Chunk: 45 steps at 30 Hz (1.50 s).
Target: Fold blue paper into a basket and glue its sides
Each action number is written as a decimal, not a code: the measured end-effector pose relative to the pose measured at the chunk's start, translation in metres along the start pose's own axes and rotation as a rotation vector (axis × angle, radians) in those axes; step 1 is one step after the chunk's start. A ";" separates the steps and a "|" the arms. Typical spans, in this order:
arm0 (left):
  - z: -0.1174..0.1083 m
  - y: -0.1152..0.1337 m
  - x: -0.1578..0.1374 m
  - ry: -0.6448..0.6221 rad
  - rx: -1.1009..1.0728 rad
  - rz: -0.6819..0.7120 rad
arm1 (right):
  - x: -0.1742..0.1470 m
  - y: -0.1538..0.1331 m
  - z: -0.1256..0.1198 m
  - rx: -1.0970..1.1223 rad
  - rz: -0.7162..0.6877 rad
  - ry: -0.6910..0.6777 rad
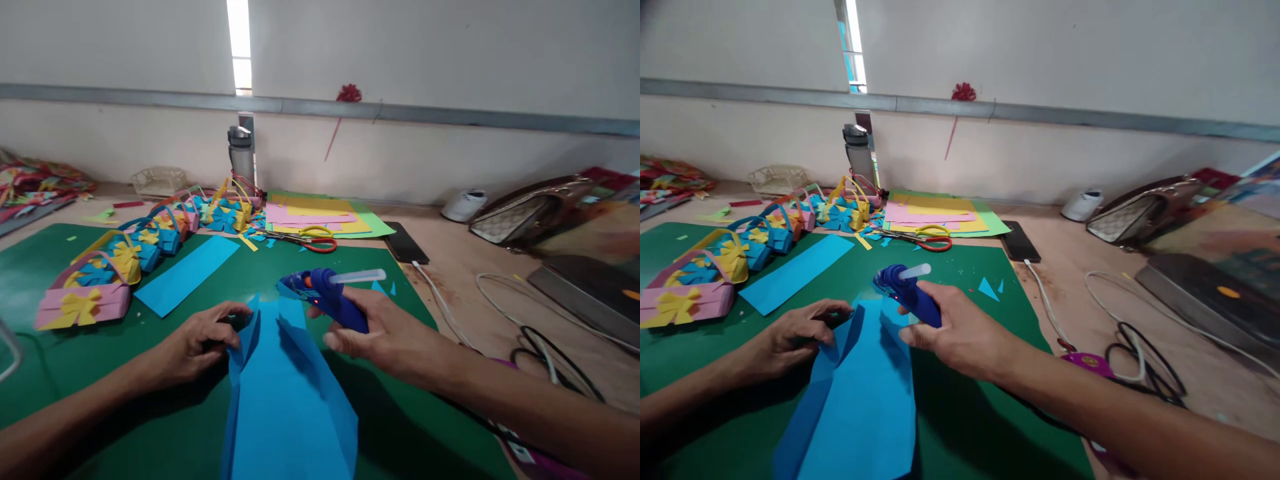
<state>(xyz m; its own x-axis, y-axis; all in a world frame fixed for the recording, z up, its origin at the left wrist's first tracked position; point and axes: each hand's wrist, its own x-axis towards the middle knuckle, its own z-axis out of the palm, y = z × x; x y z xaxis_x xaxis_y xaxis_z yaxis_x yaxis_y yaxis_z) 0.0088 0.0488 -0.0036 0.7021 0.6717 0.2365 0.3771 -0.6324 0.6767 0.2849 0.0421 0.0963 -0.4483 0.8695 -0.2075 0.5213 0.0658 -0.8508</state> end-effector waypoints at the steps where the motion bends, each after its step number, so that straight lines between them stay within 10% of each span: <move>1: 0.000 0.000 0.000 -0.007 0.016 0.004 | 0.002 0.000 0.001 0.037 0.025 -0.017; 45: 0.004 -0.005 -0.009 0.098 0.077 0.048 | 0.043 0.009 0.018 0.030 0.182 -0.183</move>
<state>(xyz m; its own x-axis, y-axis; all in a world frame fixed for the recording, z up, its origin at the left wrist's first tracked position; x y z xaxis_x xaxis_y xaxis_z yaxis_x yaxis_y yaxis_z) 0.0030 0.0440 -0.0121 0.6594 0.6719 0.3373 0.3924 -0.6903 0.6079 0.2572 0.0712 0.0707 -0.4750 0.7622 -0.4399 0.5849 -0.1001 -0.8049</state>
